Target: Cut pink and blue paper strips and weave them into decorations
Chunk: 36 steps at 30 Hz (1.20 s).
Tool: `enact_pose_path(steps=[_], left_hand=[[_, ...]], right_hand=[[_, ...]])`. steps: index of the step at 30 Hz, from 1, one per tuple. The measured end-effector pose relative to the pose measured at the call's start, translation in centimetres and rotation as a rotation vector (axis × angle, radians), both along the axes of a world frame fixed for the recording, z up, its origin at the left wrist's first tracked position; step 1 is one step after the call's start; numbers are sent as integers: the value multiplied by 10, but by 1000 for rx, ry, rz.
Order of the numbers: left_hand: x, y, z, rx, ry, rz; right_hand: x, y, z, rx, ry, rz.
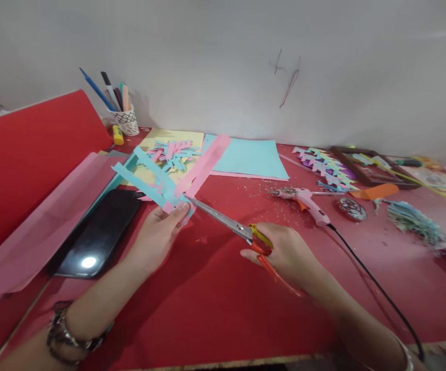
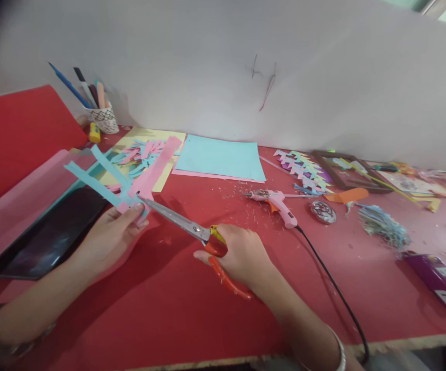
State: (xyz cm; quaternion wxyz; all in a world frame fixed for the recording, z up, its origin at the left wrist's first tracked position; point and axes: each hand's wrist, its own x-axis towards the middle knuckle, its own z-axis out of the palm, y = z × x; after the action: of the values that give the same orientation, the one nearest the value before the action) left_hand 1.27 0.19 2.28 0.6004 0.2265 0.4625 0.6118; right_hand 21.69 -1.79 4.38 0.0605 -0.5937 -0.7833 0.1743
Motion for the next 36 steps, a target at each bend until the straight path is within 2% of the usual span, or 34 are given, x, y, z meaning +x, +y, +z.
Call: enact_pose_path(steps=[5,11,14,17,20,22,28,32,36], left_hand=[[0,1,-1,0,11,-10],[-4,3,-8,-4,78,17],[-8,3,-12,41,229,23],[-12,4,-13,130,473,8],[-15,5,-13,171,716,-14],[-17,5,-12,200,787,-32],[-16,3,-3,298,891,-94],[-14,1,3,274,890,-16],[-16,2,2,282,832,5]], right_hand=[[0,1,0,-12,-2,17],[7,6,-5,71,74,-26],[13,11,-8,134,149,-81],[17,14,-8,200,188,-114],[18,16,-8,217,168,-82],[18,15,-8,207,131,-32],[14,10,-6,105,50,65],[13,8,-5,95,23,95],[13,7,-7,111,44,138]])
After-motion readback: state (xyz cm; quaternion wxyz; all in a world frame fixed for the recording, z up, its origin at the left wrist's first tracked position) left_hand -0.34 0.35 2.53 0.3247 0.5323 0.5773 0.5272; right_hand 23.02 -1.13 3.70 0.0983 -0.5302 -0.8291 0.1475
